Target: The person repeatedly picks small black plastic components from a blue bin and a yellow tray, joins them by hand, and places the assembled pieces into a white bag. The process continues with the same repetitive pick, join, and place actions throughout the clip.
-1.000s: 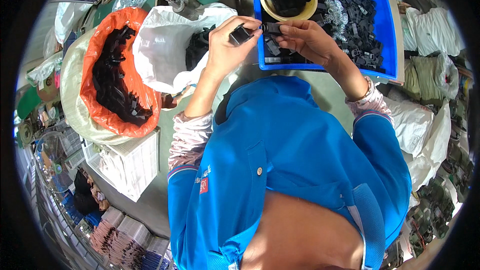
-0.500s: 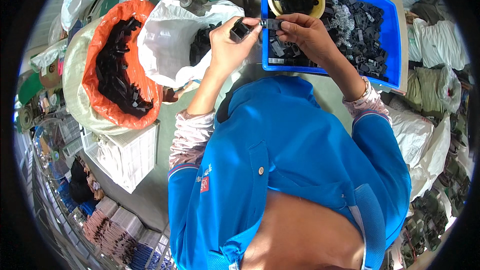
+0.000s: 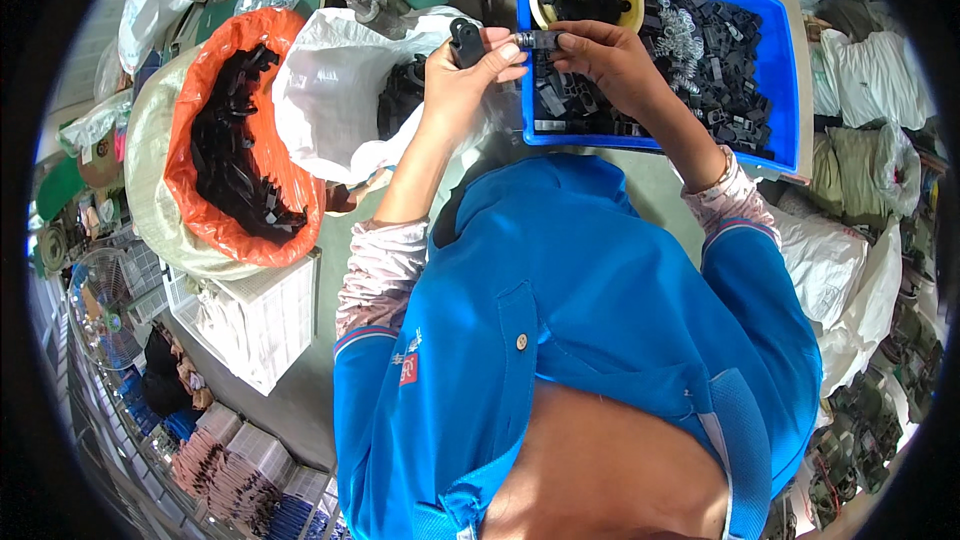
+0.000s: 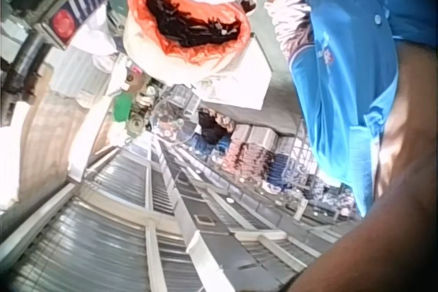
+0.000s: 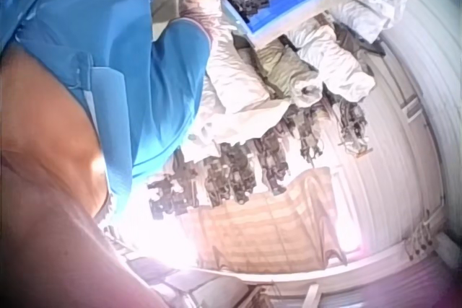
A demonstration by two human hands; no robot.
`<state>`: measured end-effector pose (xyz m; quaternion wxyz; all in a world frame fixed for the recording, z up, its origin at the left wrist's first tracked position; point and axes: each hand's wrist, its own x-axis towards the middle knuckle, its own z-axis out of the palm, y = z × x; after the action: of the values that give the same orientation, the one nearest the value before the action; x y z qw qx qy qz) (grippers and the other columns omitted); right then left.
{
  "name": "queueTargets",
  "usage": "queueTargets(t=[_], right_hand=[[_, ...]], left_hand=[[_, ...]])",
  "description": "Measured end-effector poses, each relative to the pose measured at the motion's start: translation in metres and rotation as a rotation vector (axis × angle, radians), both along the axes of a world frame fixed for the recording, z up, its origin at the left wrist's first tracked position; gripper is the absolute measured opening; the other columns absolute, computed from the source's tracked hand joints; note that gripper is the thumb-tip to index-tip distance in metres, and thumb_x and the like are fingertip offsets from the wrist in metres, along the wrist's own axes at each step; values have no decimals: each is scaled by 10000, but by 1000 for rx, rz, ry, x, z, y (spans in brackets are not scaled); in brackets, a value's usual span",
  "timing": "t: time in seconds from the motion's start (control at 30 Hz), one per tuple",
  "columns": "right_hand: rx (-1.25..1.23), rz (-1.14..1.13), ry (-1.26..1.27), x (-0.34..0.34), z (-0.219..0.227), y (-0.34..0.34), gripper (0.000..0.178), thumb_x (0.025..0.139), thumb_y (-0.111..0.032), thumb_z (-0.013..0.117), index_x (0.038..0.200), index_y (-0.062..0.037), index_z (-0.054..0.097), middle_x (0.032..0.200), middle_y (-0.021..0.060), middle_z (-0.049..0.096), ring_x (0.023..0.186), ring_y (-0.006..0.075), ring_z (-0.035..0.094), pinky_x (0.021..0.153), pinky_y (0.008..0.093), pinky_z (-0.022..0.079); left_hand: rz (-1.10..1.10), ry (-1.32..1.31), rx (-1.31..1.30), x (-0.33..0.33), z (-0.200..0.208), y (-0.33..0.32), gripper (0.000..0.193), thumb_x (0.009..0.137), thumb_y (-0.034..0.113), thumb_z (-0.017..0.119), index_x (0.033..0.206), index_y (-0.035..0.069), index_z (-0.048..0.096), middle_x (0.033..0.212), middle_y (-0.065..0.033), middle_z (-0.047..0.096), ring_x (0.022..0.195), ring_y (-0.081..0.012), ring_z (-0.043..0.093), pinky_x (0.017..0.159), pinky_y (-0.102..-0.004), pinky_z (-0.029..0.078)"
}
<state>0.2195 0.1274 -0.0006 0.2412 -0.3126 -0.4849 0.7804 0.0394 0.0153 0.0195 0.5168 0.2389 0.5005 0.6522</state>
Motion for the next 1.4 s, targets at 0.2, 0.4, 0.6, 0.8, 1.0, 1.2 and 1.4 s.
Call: queueTargets(t=[0.2, 0.4, 0.6, 0.8, 1.0, 1.2, 1.4], right_hand=[[-96, 23, 103, 9, 6, 7, 326, 973, -159, 596, 1252, 9, 608, 1066, 74, 676, 955, 126, 647, 845, 260, 543], [52, 19, 100, 1, 13, 15, 277, 963, -150, 614, 1199, -6, 599, 1060, 57, 666, 952, 125, 648, 861, 267, 528], [181, 60, 37, -11, 17, 14, 197, 930, -138, 665, 1091, -26, 647, 1018, 62, 673, 927, 135, 653, 851, 279, 530], [342, 130, -61, -16, 26, 12, 222, 882, -148, 716, 1032, 11, 679, 956, 78, 690, 867, 141, 641, 777, 278, 513], [378, 199, -68, -16, 21, 9, 229, 882, -171, 723, 1037, -7, 683, 940, 58, 689, 845, 113, 631, 761, 255, 505], [368, 185, -41, -18, 20, -3, 219, 887, -162, 719, 1026, 3, 677, 918, 59, 684, 807, 112, 630, 739, 254, 506], [293, 177, -87, -20, 18, -22, 210, 910, -193, 703, 957, 8, 670, 900, 50, 676, 775, 86, 622, 693, 240, 528]], left_hand=[[-228, -355, -57, -36, -11, -16, 393, 983, 287, 543, 1233, -17, 537, 1061, -122, 654, 839, -199, 664, 739, -347, 591], [-343, 34, -93, -25, 4, -30, 363, 935, 115, 635, 1282, 41, 554, 1187, -119, 666, 946, -206, 695, 700, -289, 559], [-347, 22, -93, -17, 2, -33, 359, 912, 111, 673, 1250, 52, 566, 1142, -73, 679, 912, -189, 703, 668, -258, 533], [-335, -13, -81, -14, -3, -36, 381, 906, 109, 686, 1253, 36, 546, 1087, -60, 689, 905, -188, 707, 668, -263, 539], [-335, -34, -70, -13, -5, -37, 343, 912, 110, 681, 1211, 28, 534, 1078, -79, 691, 906, -188, 709, 673, -274, 543], [-340, -14, -91, -11, -4, -35, 320, 914, 113, 680, 1178, 21, 524, 1075, -114, 694, 908, -193, 709, 679, -271, 542], [-296, 354, -133, -9, -12, -33, 354, 898, 146, 699, 1166, 24, 502, 1047, -133, 703, 923, -209, 707, 673, -289, 536]])
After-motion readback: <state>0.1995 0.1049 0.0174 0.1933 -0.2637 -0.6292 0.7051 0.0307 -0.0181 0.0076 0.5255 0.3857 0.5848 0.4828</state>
